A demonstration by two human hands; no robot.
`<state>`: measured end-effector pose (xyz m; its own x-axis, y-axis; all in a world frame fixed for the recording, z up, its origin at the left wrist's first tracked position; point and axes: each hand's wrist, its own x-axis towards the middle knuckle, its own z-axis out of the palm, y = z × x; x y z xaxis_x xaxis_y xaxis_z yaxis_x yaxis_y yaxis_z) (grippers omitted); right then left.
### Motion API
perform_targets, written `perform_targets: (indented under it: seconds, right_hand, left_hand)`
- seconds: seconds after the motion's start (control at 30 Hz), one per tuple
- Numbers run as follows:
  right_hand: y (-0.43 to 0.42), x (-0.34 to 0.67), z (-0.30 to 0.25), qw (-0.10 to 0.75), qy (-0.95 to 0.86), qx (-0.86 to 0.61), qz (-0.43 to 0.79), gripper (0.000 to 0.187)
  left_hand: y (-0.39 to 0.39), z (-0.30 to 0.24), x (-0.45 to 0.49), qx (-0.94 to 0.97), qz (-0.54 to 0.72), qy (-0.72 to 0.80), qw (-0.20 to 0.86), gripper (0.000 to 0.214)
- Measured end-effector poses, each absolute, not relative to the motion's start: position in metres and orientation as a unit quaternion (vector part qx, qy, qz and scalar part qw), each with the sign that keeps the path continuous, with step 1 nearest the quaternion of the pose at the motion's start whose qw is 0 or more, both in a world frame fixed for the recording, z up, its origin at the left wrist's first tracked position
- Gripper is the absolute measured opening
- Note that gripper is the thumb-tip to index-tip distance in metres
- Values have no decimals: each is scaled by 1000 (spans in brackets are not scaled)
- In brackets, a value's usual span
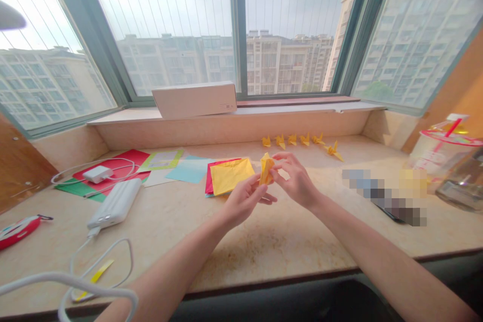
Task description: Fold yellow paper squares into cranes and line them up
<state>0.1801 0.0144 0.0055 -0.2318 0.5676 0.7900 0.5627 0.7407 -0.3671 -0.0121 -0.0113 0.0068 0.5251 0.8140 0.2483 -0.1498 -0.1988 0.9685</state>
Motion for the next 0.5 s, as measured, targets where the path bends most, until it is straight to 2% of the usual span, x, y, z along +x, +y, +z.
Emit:
perform_targets:
  seconds: [0.27, 0.5]
  right_hand:
    - [13, 178, 9, 536, -764, -358, 26, 14]
    - [14, 170, 5, 593, -697, -379, 140, 18]
  left_hand:
    - [-11, 4, -9, 640, 440, 287, 561, 44]
    - [-9, 4, -11, 621, 438, 271, 591, 43]
